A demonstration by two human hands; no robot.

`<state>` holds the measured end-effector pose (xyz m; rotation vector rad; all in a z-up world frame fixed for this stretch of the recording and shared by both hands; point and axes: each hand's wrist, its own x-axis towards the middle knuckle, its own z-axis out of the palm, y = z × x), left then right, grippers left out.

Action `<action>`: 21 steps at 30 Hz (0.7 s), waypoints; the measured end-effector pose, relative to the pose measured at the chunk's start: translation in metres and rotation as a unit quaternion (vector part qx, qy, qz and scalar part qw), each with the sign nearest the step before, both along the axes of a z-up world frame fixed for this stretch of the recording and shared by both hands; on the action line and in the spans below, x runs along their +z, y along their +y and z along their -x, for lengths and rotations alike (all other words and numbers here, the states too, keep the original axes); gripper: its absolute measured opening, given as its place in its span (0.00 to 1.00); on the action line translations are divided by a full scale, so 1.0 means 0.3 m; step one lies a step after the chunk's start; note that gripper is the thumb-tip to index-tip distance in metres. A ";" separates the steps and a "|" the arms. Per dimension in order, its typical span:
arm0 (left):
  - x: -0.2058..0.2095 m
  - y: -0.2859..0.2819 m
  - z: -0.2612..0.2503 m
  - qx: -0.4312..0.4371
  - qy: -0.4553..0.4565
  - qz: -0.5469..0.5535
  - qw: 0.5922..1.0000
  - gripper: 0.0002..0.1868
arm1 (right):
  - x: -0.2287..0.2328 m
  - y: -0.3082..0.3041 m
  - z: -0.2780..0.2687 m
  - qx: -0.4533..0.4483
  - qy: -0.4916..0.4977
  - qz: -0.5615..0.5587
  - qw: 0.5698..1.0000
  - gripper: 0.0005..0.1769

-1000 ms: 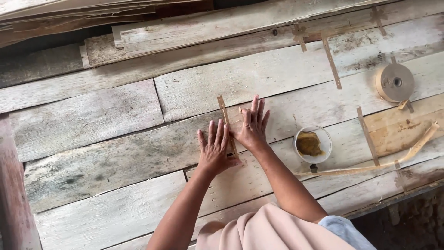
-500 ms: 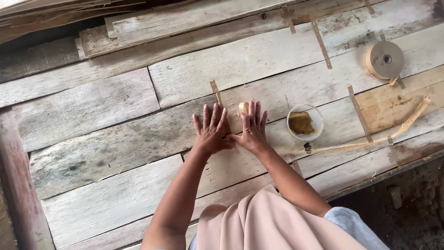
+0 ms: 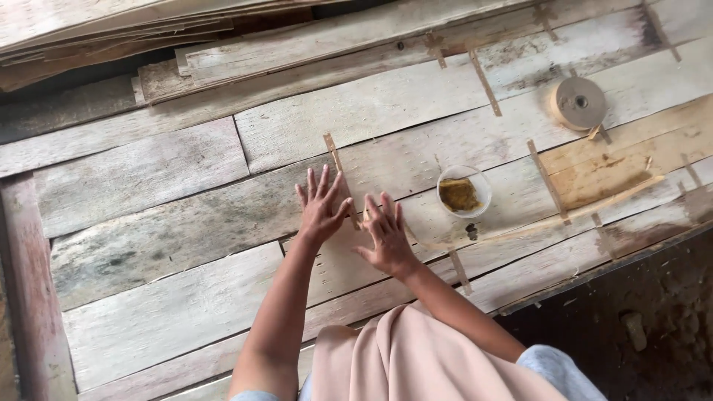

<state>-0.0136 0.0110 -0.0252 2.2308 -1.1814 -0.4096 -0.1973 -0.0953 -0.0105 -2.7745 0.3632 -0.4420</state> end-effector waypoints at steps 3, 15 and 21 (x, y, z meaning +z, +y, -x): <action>-0.038 -0.018 0.122 0.091 -0.052 0.112 0.988 0.33 | 0.171 -0.018 0.068 0.016 -0.140 -0.069 0.988 0.23; 0.023 -0.061 0.716 0.048 0.112 0.249 0.961 0.21 | 0.072 -0.444 0.215 -0.319 0.271 -0.049 0.907 0.25; 0.044 0.001 0.702 0.185 0.136 0.301 0.926 0.22 | 0.160 -0.108 0.171 -0.091 0.166 -0.001 0.982 0.16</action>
